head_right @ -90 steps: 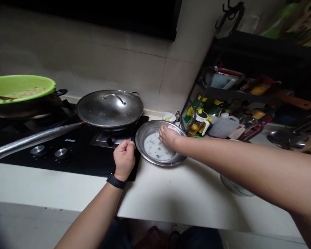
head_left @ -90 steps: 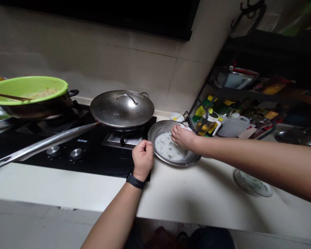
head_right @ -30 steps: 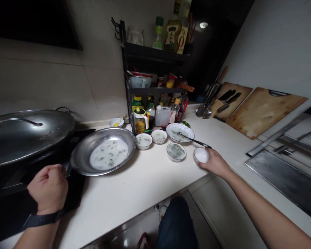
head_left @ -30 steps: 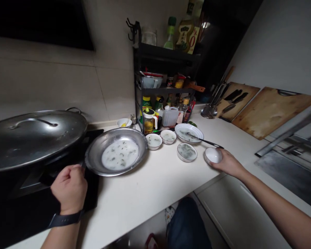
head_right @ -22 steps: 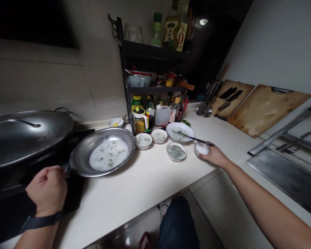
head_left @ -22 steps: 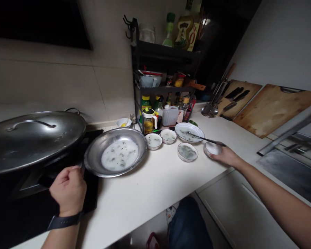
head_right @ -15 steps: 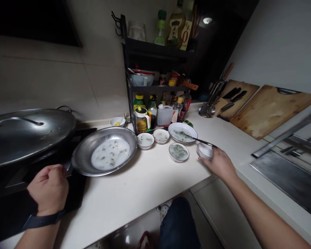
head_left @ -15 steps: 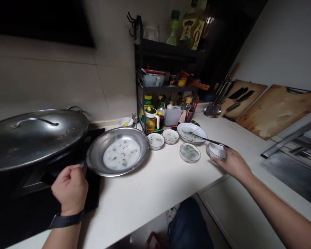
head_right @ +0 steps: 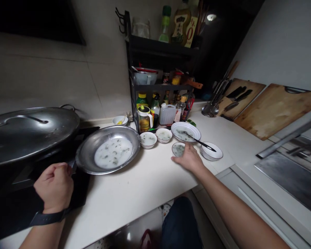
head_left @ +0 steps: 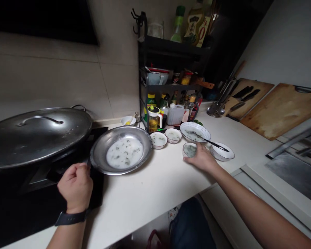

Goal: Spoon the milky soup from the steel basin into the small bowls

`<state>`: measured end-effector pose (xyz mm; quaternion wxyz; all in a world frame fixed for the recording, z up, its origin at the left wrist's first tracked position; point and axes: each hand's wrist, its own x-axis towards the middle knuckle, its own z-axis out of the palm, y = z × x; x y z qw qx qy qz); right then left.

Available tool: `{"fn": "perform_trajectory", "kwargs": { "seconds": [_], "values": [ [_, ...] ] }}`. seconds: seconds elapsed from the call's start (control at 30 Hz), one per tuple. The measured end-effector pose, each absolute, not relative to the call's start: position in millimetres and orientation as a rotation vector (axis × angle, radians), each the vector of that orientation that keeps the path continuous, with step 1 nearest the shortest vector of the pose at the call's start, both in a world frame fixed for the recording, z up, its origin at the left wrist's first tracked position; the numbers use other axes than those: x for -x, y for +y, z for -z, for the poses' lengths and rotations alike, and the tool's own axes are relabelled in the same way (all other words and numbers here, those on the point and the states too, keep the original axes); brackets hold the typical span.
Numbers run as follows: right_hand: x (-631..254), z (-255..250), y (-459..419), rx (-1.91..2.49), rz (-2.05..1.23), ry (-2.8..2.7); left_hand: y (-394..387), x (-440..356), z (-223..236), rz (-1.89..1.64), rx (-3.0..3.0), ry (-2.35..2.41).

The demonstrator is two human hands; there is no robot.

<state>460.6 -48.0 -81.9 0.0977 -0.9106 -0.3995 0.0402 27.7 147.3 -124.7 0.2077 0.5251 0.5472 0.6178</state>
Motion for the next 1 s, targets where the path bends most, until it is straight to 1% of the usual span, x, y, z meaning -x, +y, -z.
{"fn": "perform_trajectory", "kwargs": {
  "seconds": [0.1,0.27,0.43,0.67,0.83,1.0],
  "values": [
    [-460.0,77.5,-41.6,2.733,-0.162,-1.161,143.7,-30.3,119.3,-1.727,-1.315,1.488],
    [-461.8,76.0,-33.8,2.777,-0.159,-1.125,138.8,-34.4,109.0,-1.707,-1.316,1.474],
    [-463.8,82.7,-33.2,2.720,-0.071,-1.179,141.5,-32.1,113.5,-1.717,-1.315,1.462],
    [-451.7,86.2,-35.6,2.609,-0.034,-1.241,142.2,-31.4,116.0,-1.696,-1.352,1.444],
    [-433.1,73.2,-29.3,2.542,-0.082,-1.359,141.4,-32.2,115.2,-1.700,-1.302,1.418],
    [-404.1,44.1,-10.5,2.466,-0.148,-1.487,143.4,-30.6,119.5,-1.709,-1.409,1.446]
  ]
}}
